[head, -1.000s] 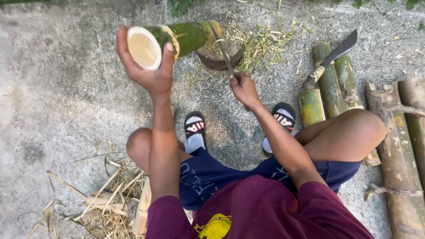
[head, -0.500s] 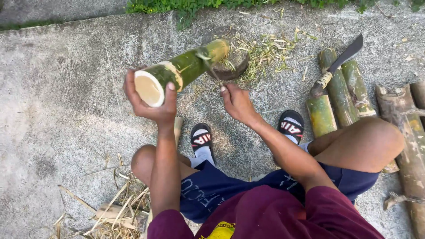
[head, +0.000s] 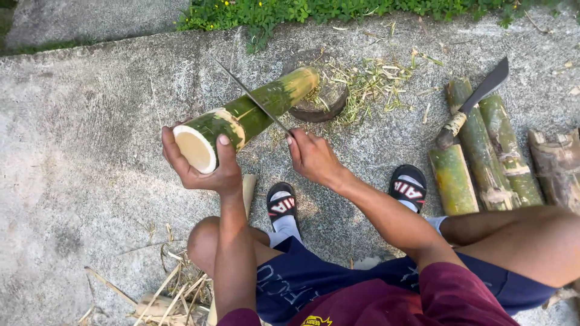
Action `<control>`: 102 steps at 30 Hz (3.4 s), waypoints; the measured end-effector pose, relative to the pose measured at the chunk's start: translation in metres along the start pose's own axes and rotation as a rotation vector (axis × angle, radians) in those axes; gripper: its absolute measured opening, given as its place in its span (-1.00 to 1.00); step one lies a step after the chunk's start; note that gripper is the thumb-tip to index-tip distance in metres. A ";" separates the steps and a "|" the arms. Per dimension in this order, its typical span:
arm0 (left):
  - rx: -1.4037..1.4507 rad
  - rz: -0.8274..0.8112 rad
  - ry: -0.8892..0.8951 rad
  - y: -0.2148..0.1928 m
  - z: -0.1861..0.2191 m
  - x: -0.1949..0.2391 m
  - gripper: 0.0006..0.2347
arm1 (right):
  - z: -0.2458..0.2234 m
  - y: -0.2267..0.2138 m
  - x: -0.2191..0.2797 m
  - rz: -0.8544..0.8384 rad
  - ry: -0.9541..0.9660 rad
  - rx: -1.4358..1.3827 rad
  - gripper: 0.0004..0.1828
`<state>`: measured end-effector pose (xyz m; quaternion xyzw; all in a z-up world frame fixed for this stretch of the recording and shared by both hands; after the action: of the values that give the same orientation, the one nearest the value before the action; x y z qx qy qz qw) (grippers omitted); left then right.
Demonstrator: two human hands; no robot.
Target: Scraping and cutting segments of bamboo poles using a small knife and a machete.
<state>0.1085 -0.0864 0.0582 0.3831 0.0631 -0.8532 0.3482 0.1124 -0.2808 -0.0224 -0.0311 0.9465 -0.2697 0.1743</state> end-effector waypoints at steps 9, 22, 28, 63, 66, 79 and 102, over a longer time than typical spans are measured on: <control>0.147 -0.017 -0.009 0.011 0.006 0.006 -0.30 | -0.005 0.007 -0.001 0.135 -0.181 0.092 -0.87; 0.176 0.064 -0.133 0.006 -0.003 -0.005 -0.32 | 0.052 0.015 -0.026 0.042 0.066 0.176 -0.82; 0.151 0.021 -0.084 0.006 -0.001 -0.004 -0.36 | 0.001 0.013 -0.010 0.025 -0.156 0.136 -0.84; 0.160 0.025 -0.085 -0.004 -0.013 -0.014 -0.29 | -0.014 0.028 -0.012 0.159 -0.162 0.087 -0.88; 0.168 0.039 -0.116 -0.006 -0.015 -0.016 -0.30 | -0.011 0.034 -0.018 0.192 -0.166 0.127 -0.87; 0.066 0.025 -0.084 -0.005 -0.016 -0.008 -0.34 | 0.083 0.019 -0.014 -0.134 0.409 0.184 -0.69; 0.027 0.058 -0.075 -0.003 -0.013 -0.008 -0.31 | -0.006 0.019 -0.015 0.127 -0.133 0.084 -0.85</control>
<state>0.1182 -0.0747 0.0542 0.3575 0.0272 -0.8572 0.3697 0.1250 -0.2597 -0.0227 0.0186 0.9209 -0.2948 0.2545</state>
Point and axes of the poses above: each hand's wrist, its own x-axis away from the middle knuckle, its own y-axis out of the palm, z = x × y, the point moved 2 cm from there along -x, towards the middle knuckle, and after that the axes turned 6 degrees about z, right-handed, at the moved point
